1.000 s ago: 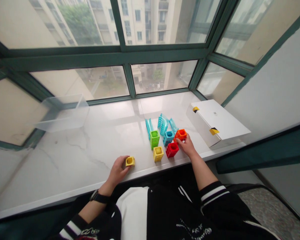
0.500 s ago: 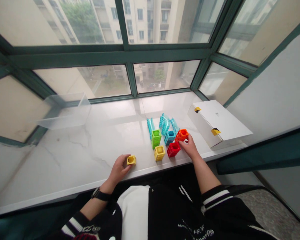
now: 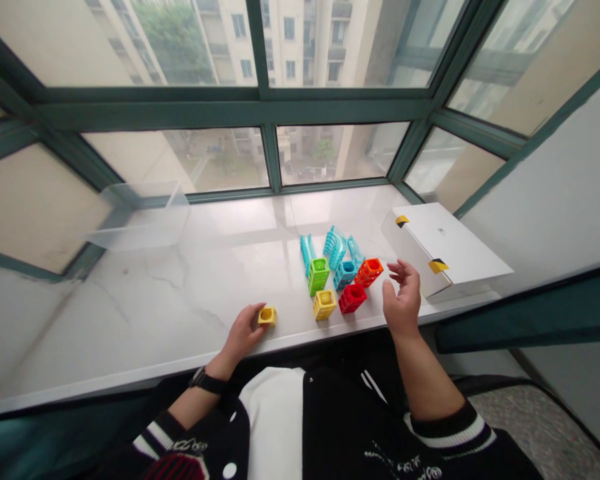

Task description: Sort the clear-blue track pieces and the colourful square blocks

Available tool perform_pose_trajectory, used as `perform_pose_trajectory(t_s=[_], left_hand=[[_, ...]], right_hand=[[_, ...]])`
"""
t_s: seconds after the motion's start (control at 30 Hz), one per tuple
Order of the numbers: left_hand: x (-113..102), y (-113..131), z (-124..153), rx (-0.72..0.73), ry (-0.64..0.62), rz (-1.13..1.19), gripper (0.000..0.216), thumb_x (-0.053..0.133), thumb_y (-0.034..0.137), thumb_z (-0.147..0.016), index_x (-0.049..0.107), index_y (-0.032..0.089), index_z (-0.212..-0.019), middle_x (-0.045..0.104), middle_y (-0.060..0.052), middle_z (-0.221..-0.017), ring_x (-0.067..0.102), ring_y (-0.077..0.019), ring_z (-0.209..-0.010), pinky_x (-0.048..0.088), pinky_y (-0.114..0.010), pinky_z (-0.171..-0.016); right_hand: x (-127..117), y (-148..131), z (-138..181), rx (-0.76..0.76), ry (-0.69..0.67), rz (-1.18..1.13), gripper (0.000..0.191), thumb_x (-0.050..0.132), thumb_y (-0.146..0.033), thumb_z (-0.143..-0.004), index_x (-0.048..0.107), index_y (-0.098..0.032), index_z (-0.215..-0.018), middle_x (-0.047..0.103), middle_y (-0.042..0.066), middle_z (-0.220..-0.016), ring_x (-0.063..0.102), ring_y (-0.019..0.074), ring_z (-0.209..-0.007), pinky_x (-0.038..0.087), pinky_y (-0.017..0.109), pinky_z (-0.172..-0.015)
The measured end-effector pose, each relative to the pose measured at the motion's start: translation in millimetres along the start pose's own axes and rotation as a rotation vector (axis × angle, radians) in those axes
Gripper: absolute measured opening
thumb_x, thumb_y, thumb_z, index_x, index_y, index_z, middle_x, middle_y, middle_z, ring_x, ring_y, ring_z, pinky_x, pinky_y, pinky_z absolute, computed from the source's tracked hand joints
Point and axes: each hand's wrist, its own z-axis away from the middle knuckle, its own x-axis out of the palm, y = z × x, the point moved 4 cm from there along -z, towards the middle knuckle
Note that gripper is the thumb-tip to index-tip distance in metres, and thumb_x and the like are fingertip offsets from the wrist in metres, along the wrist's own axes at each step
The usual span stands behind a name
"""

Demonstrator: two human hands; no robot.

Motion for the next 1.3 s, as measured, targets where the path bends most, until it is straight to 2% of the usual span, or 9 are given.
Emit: perform_pose_trajectory(t_s=[0.1, 0.2, 0.5, 0.63, 0.8, 0.9, 1.03, 1.17, 1.3], left_hand=[[-1, -1, 0, -0.071, 0.015, 0.082, 0.044, 0.067, 0.037, -0.093, 0.061, 0.022, -0.134, 0.071, -0.012, -0.131, 0.067, -0.0274, -0.121, 0.052, -0.046, -0.108], [-3, -3, 1, -0.146, 0.001, 0.153, 0.046, 0.066, 0.044, -0.095, 0.058, 0.024, -0.135, 0.072, -0.01, -0.129, 0.069, -0.0263, -0.118, 0.053, -0.044, -0.106], [-5, -17, 1, -0.266, 0.012, 0.343, 0.056, 0.058, 0.058, -0.099, 0.055, 0.022, -0.142, 0.071, -0.011, -0.133, 0.066, -0.0298, -0.123, 0.048, -0.046, -0.11], [-4, -17, -2, -0.304, 0.033, 0.502, 0.063, 0.06, 0.066, -0.096, 0.059, 0.019, -0.138, 0.069, -0.014, -0.136, 0.063, -0.0312, -0.129, 0.044, -0.047, -0.115], [-7, -4, -6, -0.366, 0.072, 0.735, 0.07, 0.064, 0.071, -0.093, 0.059, 0.016, -0.136, 0.07, -0.017, -0.136, 0.063, -0.0332, -0.131, 0.038, -0.052, -0.121], [-10, 12, -5, -0.399, 0.058, 0.861, 0.067, 0.063, 0.067, -0.096, 0.058, 0.017, -0.14, 0.07, -0.016, -0.136, 0.066, -0.0327, -0.13, 0.037, -0.054, -0.122], [-13, 46, -3, -0.395, -0.048, 0.981, 0.059, 0.062, 0.06, -0.099, 0.061, 0.018, -0.14, 0.072, -0.014, -0.133, 0.069, -0.0325, -0.124, 0.043, -0.053, -0.117], [-19, 80, -2, -0.314, -0.185, 0.94, 0.052, 0.066, 0.049, -0.099, 0.064, 0.02, -0.141, 0.073, -0.013, -0.133, 0.066, -0.0329, -0.127, 0.047, -0.049, -0.113], [-22, 94, -3, -0.29, -0.185, 0.891, 0.043, 0.066, 0.041, -0.097, 0.066, 0.022, -0.135, 0.07, -0.01, -0.136, 0.06, -0.0332, -0.134, 0.049, -0.046, -0.11]], right_hand=[[24, -51, 8, -0.119, -0.07, -0.03, 0.048, 0.058, -0.03, -0.095, 0.054, -0.027, -0.143, 0.066, 0.015, -0.129, 0.066, 0.0341, -0.119, 0.053, 0.06, -0.108], [47, -88, 20, -0.28, -0.172, -0.094, 0.044, 0.06, -0.024, -0.095, 0.057, -0.026, -0.139, 0.071, 0.01, -0.119, 0.069, 0.0301, -0.113, 0.054, 0.058, -0.107], [99, -148, 57, -0.45, -0.565, -0.269, 0.041, 0.056, -0.012, -0.098, 0.06, -0.028, -0.135, 0.074, 0.006, -0.11, 0.07, 0.024, -0.104, 0.058, 0.045, -0.095], [117, -154, 72, -0.445, -0.738, -0.283, 0.04, 0.057, -0.012, -0.098, 0.061, -0.028, -0.134, 0.073, 0.007, -0.115, 0.07, 0.0225, -0.106, 0.059, 0.042, -0.094], [138, -142, 88, -0.321, -0.88, -0.22, 0.048, 0.063, -0.013, -0.094, 0.056, -0.027, -0.14, 0.068, 0.008, -0.122, 0.069, 0.0215, -0.103, 0.06, 0.042, -0.095], [146, -134, 95, -0.235, -0.904, -0.186, 0.053, 0.066, -0.016, -0.094, 0.053, -0.028, -0.144, 0.065, 0.009, -0.127, 0.068, 0.0226, -0.106, 0.062, 0.043, -0.093], [152, -130, 98, -0.165, -0.879, -0.146, 0.051, 0.068, -0.024, -0.097, 0.052, -0.027, -0.145, 0.063, 0.012, -0.134, 0.067, 0.0248, -0.111, 0.061, 0.046, -0.095], [154, -132, 98, -0.117, -0.894, -0.181, 0.05, 0.073, -0.026, -0.094, 0.057, -0.026, -0.14, 0.065, 0.011, -0.129, 0.067, 0.0245, -0.11, 0.061, 0.041, -0.089], [151, -135, 96, -0.143, -0.9, -0.225, 0.043, 0.078, -0.02, -0.088, 0.065, -0.027, -0.129, 0.066, 0.008, -0.125, 0.065, 0.0246, -0.115, 0.059, 0.039, -0.092]])
